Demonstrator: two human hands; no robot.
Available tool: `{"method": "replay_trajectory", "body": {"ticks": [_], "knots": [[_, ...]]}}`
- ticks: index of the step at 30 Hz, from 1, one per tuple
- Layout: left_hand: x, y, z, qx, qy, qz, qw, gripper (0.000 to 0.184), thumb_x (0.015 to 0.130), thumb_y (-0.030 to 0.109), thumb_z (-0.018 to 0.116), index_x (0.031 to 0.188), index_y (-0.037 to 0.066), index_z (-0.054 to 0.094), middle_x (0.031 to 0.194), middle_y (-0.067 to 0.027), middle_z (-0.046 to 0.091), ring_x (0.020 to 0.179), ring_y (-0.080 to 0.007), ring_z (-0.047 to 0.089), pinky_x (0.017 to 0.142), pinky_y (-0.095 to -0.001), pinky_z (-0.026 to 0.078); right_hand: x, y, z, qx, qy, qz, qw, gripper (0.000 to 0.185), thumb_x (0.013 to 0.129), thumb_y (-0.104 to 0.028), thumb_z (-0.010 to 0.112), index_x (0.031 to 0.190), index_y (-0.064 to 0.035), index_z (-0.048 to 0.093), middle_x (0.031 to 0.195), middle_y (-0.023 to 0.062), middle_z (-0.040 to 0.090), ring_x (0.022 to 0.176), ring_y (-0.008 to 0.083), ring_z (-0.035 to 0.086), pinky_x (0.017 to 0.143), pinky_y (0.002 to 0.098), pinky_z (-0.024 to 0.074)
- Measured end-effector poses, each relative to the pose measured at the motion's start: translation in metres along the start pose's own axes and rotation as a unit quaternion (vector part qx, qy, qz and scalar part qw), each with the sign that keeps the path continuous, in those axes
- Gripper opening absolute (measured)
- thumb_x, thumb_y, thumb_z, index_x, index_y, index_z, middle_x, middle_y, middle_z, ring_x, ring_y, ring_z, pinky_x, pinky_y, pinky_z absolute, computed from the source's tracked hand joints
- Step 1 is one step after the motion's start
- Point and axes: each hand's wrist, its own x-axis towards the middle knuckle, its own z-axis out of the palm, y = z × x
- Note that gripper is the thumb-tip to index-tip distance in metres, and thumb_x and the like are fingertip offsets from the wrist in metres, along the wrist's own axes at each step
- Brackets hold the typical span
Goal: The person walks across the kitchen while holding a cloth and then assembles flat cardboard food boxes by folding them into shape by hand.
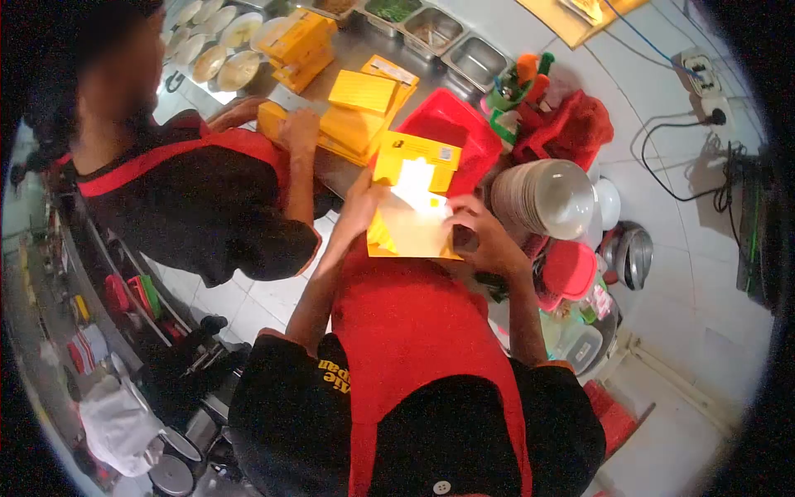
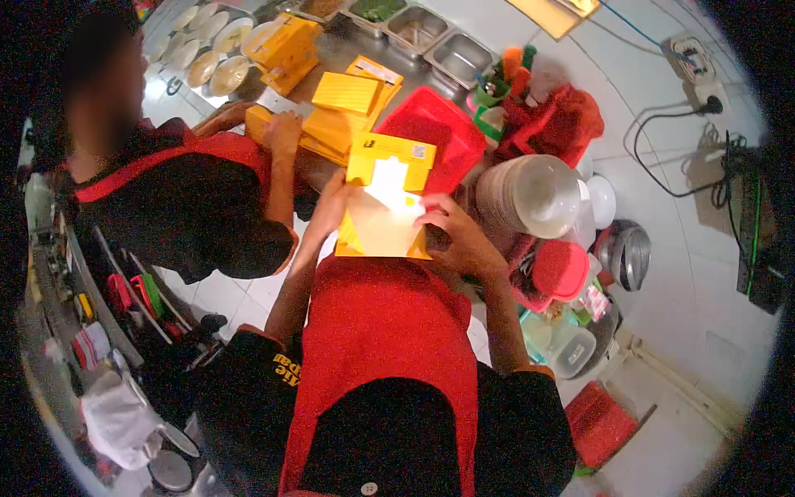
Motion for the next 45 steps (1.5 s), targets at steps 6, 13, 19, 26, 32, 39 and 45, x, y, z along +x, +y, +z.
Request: {"method": "replay_trajectory", "body": {"ticks": [6, 13, 19, 26, 32, 39, 45], "knots": [[-0.025, 0.066, -0.007, 0.122, 0.001, 0.264, 0.957, 0.038, 0.101, 0.033, 0.052, 0.122, 0.003, 0.063, 0.128, -0.0164, 0.061, 0.132, -0.0313, 0.045, 0.112, -0.0420, 0.032, 0.004, -0.001, -0.012, 0.049, 0.008, 0.015, 0.999, 0.039, 0.066, -0.008, 0.080, 0.099, -0.0034, 0.059, 0.102, 0.0116, 0.062, 0.092, 0.0283, 0.062, 0.084, 0.0355, 0.0503], [-0.037, 0.080, -0.041, 0.055, -0.325, 0.315, 0.890, 0.050, 0.090, 0.054, 0.066, 0.097, 0.005, 0.064, 0.098, -0.0123, 0.066, 0.096, -0.0313, 0.062, 0.104, -0.0447, 0.039, 0.006, 0.010, -0.012, 0.092, -0.006, 0.021, 0.995, 0.038, 0.065, -0.006, 0.081, 0.095, -0.0033, 0.058, 0.094, 0.0099, 0.060, 0.083, 0.0209, 0.059, 0.076, 0.0318, 0.0483], [-0.050, 0.079, -0.035, 0.100, -0.238, 0.262, 0.930, 0.034, 0.078, 0.021, 0.082, 0.085, 0.003, 0.055, 0.081, -0.0056, 0.057, 0.079, -0.0199, 0.055, 0.070, -0.0341, 0.044, 0.011, -0.009, -0.022, 0.104, -0.060, -0.062, 0.991, 0.047, 0.067, -0.019, 0.091, 0.097, -0.0051, 0.058, 0.092, 0.0063, 0.058, 0.087, 0.0162, 0.056, 0.076, 0.0304, 0.0468], [-0.056, 0.087, -0.035, 0.134, -0.248, 0.270, 0.921, 0.053, 0.070, 0.038, 0.092, 0.087, 0.004, 0.054, 0.072, -0.0048, 0.056, 0.068, -0.0149, 0.052, 0.058, -0.0333, 0.042, -0.001, 0.009, -0.010, 0.295, -0.057, 0.034, 0.953, 0.034, 0.075, -0.002, 0.086, 0.092, -0.0046, 0.056, 0.089, 0.0019, 0.061, 0.082, 0.0088, 0.060, 0.072, 0.0267, 0.0529], [-0.050, 0.087, -0.033, 0.126, -0.170, 0.287, 0.934, 0.054, 0.066, 0.038, 0.093, 0.088, 0.006, 0.055, 0.075, -0.0060, 0.058, 0.069, -0.0179, 0.056, 0.059, -0.0344, 0.044, 0.002, 0.005, -0.012, 0.304, 0.019, 0.116, 0.945, 0.031, 0.077, 0.001, 0.083, 0.093, -0.0026, 0.056, 0.090, 0.0042, 0.063, 0.090, 0.0101, 0.064, 0.078, 0.0279, 0.0546], [-0.056, 0.107, -0.041, 0.113, -0.270, 0.263, 0.919, 0.045, 0.071, 0.032, 0.091, 0.088, 0.007, 0.057, 0.073, -0.0049, 0.061, 0.064, -0.0172, 0.057, 0.056, -0.0328, 0.045, 0.004, -0.003, -0.015, 0.209, -0.050, 0.136, 0.967, 0.021, 0.079, 0.000, 0.082, 0.092, -0.0011, 0.065, 0.091, 0.0033, 0.068, 0.086, 0.0106, 0.063, 0.076, 0.0280, 0.0544], [-0.045, 0.095, -0.040, 0.156, -0.277, 0.265, 0.910, 0.044, 0.072, 0.028, 0.091, 0.086, 0.006, 0.056, 0.068, -0.0046, 0.058, 0.063, -0.0140, 0.056, 0.057, -0.0316, 0.044, 0.005, -0.006, -0.014, 0.191, -0.061, 0.181, 0.963, 0.023, 0.078, -0.003, 0.083, 0.092, 0.0003, 0.065, 0.091, 0.0033, 0.069, 0.089, 0.0097, 0.062, 0.077, 0.0275, 0.0521]]}}
